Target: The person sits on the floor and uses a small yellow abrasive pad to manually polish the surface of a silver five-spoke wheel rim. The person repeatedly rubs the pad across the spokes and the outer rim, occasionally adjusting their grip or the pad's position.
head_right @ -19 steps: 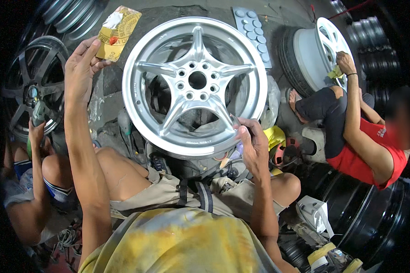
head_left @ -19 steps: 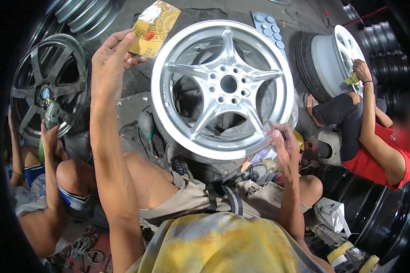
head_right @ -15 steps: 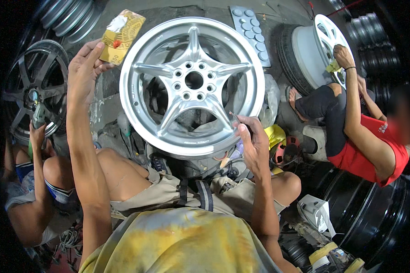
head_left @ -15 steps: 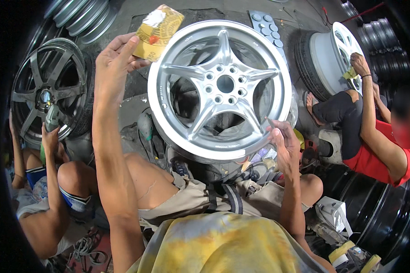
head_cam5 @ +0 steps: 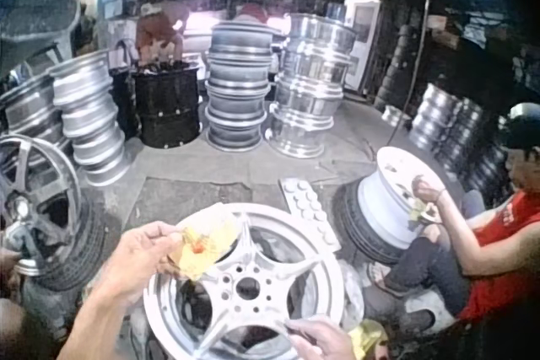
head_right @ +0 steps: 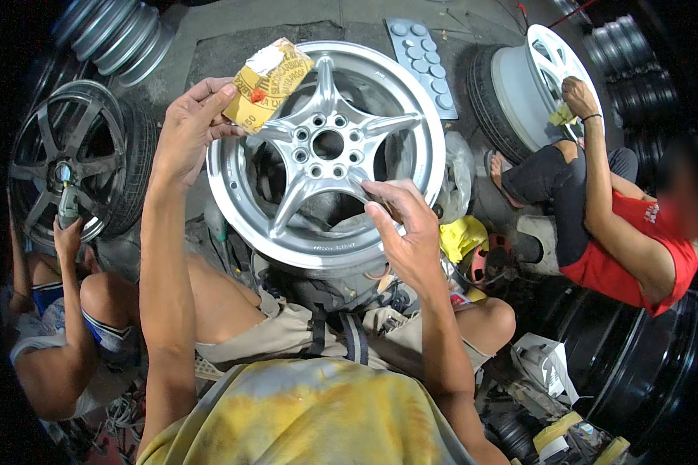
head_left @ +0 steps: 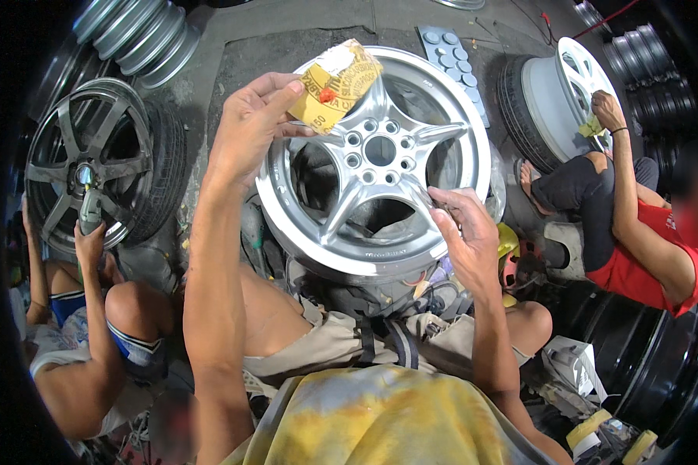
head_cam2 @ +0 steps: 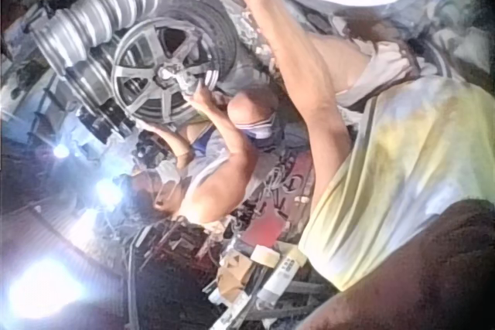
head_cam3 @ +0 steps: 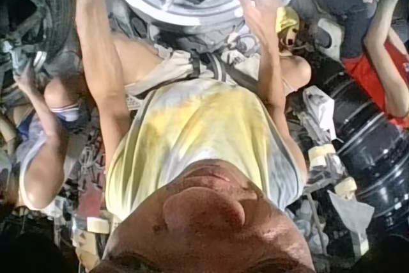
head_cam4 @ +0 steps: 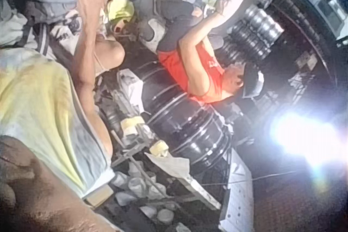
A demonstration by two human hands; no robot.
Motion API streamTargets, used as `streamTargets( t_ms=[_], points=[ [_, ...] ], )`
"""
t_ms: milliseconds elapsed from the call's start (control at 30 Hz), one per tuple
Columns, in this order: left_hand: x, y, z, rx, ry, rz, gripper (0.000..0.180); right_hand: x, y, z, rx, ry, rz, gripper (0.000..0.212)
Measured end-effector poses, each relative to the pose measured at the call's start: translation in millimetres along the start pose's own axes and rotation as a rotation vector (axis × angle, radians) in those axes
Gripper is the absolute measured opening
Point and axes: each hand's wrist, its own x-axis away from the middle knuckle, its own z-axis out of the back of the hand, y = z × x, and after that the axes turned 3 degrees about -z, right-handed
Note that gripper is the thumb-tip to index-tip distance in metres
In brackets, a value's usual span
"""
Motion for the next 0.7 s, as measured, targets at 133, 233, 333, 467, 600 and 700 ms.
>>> streamTargets(
  t_ms=[133, 233, 333, 467, 600, 700],
  points=[
    [-2, -9, -1, 0.008, -0.055, 0.062, 0.025, -17, -10, -12, 0.003, 0.005, 0.06, 0.024],
    [-2, -12, -15, 0.055, -0.11, 0.116, 0.026, -29, -16, -21, 0.056, 0.036, 0.178, 0.025],
    [2, -8, -31, 0.134, -0.148, 0.136, 0.029, -37, -25, -29, 0.093, 0.093, 0.247, 0.026],
    [0, -9, -30, 0.144, -0.193, 0.161, 0.03, -43, -30, -33, 0.127, 0.123, 0.294, 0.027],
    [1, -7, -33, 0.16, -0.207, 0.157, 0.03, -45, -28, -36, 0.139, 0.126, 0.307, 0.027],
    [0, -7, -34, 0.126, -0.183, 0.149, 0.029, -44, -18, -30, 0.205, 0.089, 0.329, 0.026]
  ],
)
